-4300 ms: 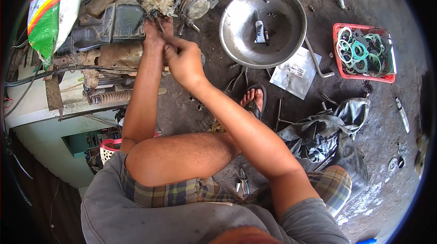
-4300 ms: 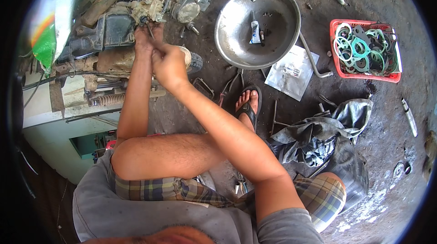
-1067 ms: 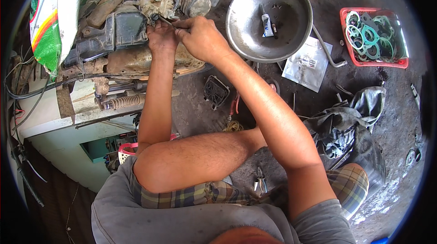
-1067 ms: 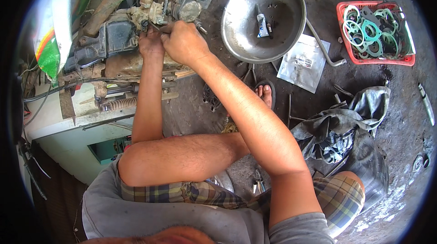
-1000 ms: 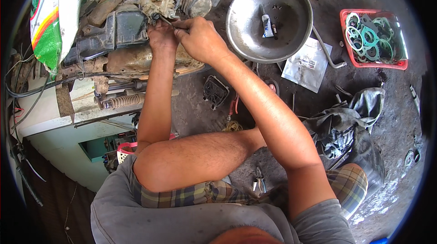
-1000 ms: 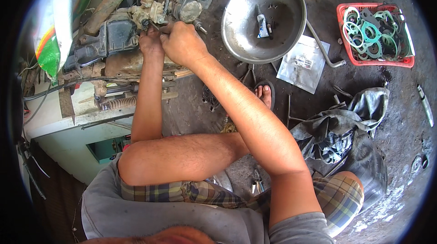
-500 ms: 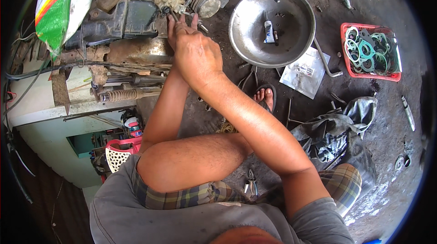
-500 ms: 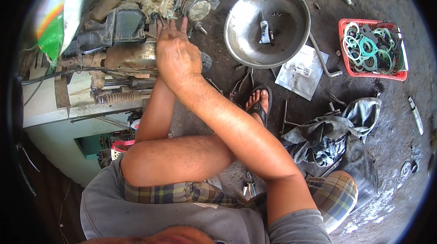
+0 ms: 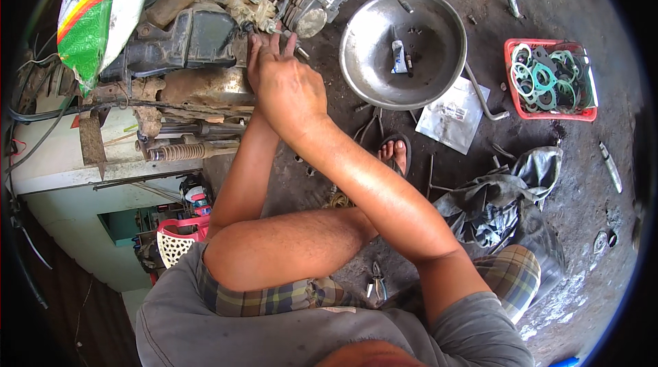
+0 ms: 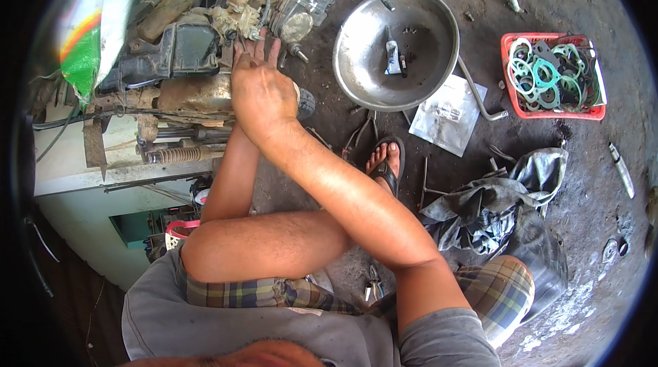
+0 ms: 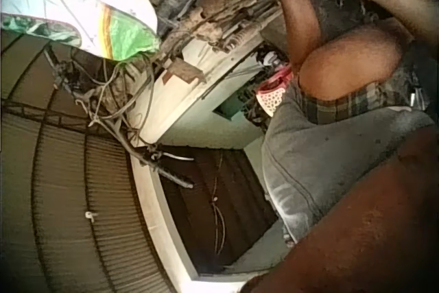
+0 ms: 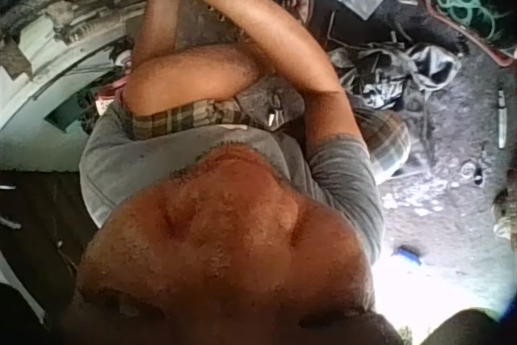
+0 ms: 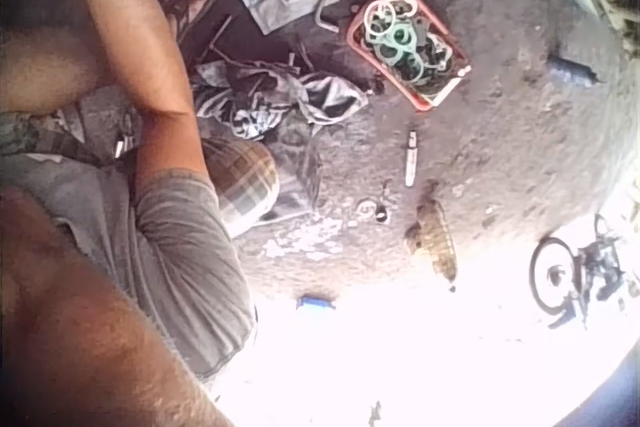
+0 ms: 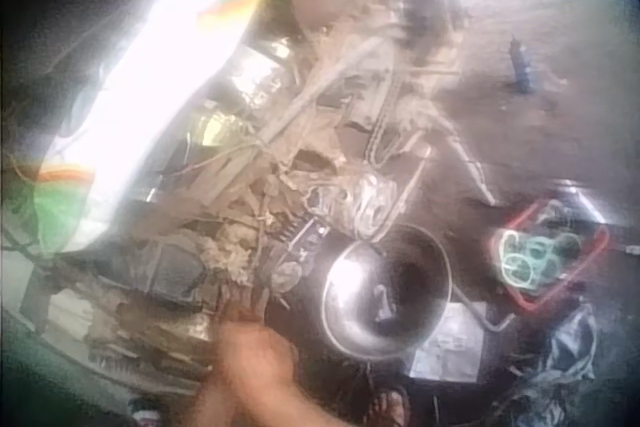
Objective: Repairing and cleaning components of a motorcycle engine.
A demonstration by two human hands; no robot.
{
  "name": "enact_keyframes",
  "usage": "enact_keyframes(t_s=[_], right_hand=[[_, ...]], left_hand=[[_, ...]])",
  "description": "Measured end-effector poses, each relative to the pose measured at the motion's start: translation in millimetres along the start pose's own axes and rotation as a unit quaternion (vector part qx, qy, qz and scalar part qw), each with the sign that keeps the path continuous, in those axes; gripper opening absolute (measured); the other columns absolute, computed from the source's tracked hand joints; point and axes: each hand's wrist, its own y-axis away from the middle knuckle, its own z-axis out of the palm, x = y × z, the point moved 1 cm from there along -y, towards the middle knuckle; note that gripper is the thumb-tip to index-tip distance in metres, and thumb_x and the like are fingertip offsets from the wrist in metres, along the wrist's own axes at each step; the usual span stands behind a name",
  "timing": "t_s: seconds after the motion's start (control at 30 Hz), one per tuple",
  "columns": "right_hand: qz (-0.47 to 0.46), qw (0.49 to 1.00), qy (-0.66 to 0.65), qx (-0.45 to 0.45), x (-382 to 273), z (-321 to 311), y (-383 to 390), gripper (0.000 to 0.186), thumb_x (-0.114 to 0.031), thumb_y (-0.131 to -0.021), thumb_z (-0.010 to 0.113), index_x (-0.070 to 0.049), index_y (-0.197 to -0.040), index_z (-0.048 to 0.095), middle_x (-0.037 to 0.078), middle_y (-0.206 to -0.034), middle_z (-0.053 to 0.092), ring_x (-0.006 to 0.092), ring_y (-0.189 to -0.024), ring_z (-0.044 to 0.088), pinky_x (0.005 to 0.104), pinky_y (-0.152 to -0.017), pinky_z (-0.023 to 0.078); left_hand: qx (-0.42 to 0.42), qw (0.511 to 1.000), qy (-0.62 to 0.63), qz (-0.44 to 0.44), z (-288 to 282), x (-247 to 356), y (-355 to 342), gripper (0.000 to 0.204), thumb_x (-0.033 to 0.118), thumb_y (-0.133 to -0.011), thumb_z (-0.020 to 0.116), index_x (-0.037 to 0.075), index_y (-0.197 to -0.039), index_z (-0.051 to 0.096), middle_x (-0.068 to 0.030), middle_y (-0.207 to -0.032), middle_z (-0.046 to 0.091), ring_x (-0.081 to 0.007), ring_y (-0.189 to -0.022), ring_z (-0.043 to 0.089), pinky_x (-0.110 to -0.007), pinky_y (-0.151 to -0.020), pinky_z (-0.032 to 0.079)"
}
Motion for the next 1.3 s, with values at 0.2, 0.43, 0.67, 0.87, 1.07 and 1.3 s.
enact_keyframes(t_s=[0.2, 0.43, 0.67, 0.87, 1.07, 1.3], right_hand=[[0.042, 0.997, -0.015, -0.058, 5, -4, 0, 0.035, -0.014, -0.09, 0.054, -0.004, -0.122, 0.063, 0.027, -0.088, 0.071, 0.0385, -0.079, 0.073, 0.0489, -0.068, 0.058], [0.081, 0.995, -0.037, -0.054, -9, -37, 1, 0.032, -0.017, -0.094, 0.054, -0.006, -0.12, 0.069, 0.029, -0.082, 0.069, 0.0452, -0.081, 0.07, 0.052, -0.076, 0.057], [0.054, 0.994, -0.079, -0.061, 5, -35, -22, 0.034, -0.021, -0.093, 0.06, -0.007, -0.122, 0.07, 0.03, -0.086, 0.068, 0.0455, -0.085, 0.069, 0.0518, -0.082, 0.055], [0.044, 0.993, -0.08, -0.069, 18, -40, -35, 0.033, -0.021, -0.091, 0.061, -0.01, -0.121, 0.072, 0.027, -0.089, 0.069, 0.0445, -0.088, 0.068, 0.0499, -0.085, 0.055], [-0.008, 0.993, -0.106, -0.05, 32, -40, -37, 0.034, -0.019, -0.091, 0.062, -0.011, -0.123, 0.071, 0.025, -0.091, 0.07, 0.0415, -0.091, 0.069, 0.0464, -0.086, 0.055], [-0.022, 0.988, -0.139, -0.062, 44, -43, -37, 0.032, -0.019, -0.093, 0.061, -0.013, -0.122, 0.071, 0.022, -0.099, 0.072, 0.0391, -0.096, 0.07, 0.0448, -0.089, 0.055]], left_hand=[[0.123, 0.965, 0.213, -0.088, 19, 18, -7, 0.054, 0.03, -0.107, 0.038, 0.008, -0.152, 0.019, -0.015, -0.153, 0.028, -0.0313, -0.147, 0.029, -0.056, -0.118, 0.035], [0.154, 0.966, 0.198, -0.068, 32, 27, 1, 0.053, 0.032, -0.108, 0.04, 0.003, -0.151, 0.027, -0.0159, -0.153, 0.03, -0.031, -0.142, 0.036, -0.055, -0.112, 0.042], [0.159, 0.966, 0.186, -0.08, 32, 30, -2, 0.055, 0.026, -0.107, 0.045, 0.001, -0.153, 0.027, -0.0154, -0.147, 0.041, -0.0262, -0.134, 0.045, -0.044, -0.11, 0.043], [0.18, 0.972, 0.138, -0.063, 41, 38, 8, 0.058, 0.021, -0.106, 0.05, -0.001, -0.155, 0.027, -0.0149, -0.143, 0.051, -0.0221, -0.126, 0.053, -0.035, -0.107, 0.043], [0.146, 0.979, 0.124, -0.067, 40, 29, 0, 0.052, 0.012, -0.106, 0.046, 0.0, -0.153, 0.029, -0.0159, -0.147, 0.048, -0.0196, -0.122, 0.054, -0.032, -0.102, 0.046], [0.101, 0.992, -0.078, 0.016, 32, 21, 11, 0.081, 0.015, -0.097, 0.066, 0.006, -0.161, 0.017, -0.0173, -0.141, 0.051, -0.0189, -0.12, 0.055, -0.032, -0.101, 0.047]])
